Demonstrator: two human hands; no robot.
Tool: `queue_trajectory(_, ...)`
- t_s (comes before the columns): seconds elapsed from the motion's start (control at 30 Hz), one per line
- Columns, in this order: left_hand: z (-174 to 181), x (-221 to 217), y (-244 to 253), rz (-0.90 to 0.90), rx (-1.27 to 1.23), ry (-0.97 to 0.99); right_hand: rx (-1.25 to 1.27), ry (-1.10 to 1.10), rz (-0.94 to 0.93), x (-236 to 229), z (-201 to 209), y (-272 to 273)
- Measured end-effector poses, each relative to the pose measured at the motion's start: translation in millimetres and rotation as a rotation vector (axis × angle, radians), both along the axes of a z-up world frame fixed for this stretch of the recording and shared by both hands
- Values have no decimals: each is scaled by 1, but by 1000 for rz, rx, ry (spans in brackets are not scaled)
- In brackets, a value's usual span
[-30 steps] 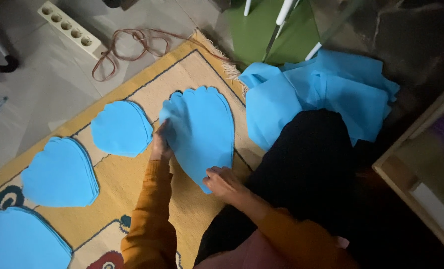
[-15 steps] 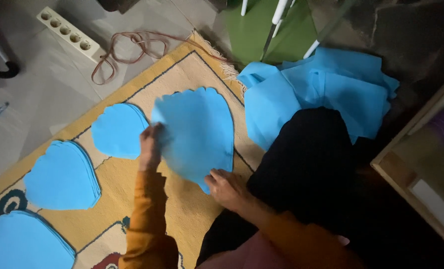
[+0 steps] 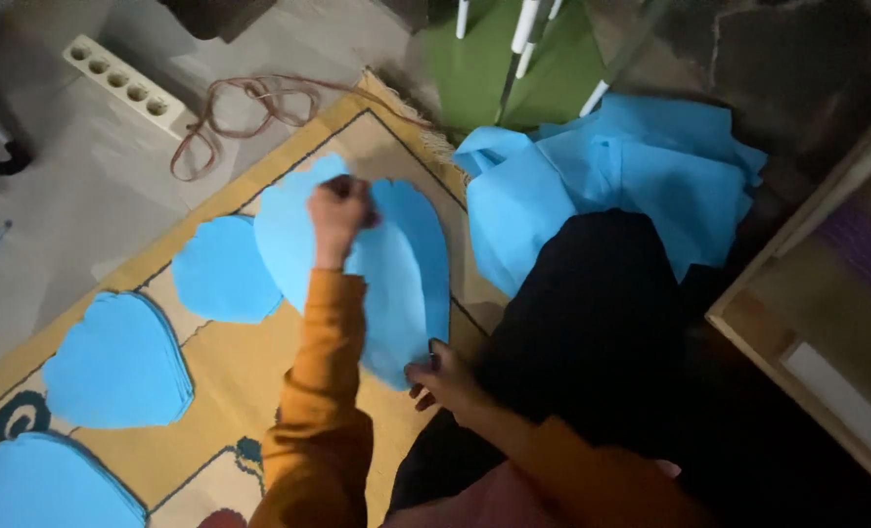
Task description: Ironing individual blue petal-shaped fabric pieces on a small board and arranging them on a rug.
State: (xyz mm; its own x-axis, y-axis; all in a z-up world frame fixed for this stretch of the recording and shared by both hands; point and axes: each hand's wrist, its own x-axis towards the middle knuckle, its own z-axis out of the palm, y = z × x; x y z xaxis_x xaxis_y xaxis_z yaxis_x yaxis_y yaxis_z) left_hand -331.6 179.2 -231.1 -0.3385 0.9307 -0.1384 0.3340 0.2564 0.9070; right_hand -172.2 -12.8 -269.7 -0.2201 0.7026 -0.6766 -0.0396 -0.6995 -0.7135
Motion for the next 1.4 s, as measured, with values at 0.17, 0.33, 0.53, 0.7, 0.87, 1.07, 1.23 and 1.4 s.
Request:
queue_trajectory(0.17, -81, 48, 6, -242, -113, 117, -59, 29, -92, 3, -30, 10)
queue_trajectory(0.33, -28, 23, -89, 47, 94, 125, -222, -90, -2, 0, -37, 19)
queue_trajectory(0.53, -28, -30, -188, -365, -388, 335, -203, -82, -66, -4, -20, 22)
queue_trajectory(0.7, -41, -26, -164, 47, -582, -652, -148, 36, -143, 6, -2, 27)
queue_trajectory(0.87, -130, -45, -113, 239, -194, -709, -115, -77, 1, 6, 14, 26)
queue_trajectory(1.07, -122, -47, -84, 82, 210, -462, -141, -195, 26, -4, -21, 39)
queue_trajectory(1.23, -89, -36, -85, -211, 223, -218, -83, -243, 28, 5, -95, 59)
queue_trajectory(1.4, -67, -12, -92, -281, 387, 164, 251, -702, 74, -6, -4, 68)
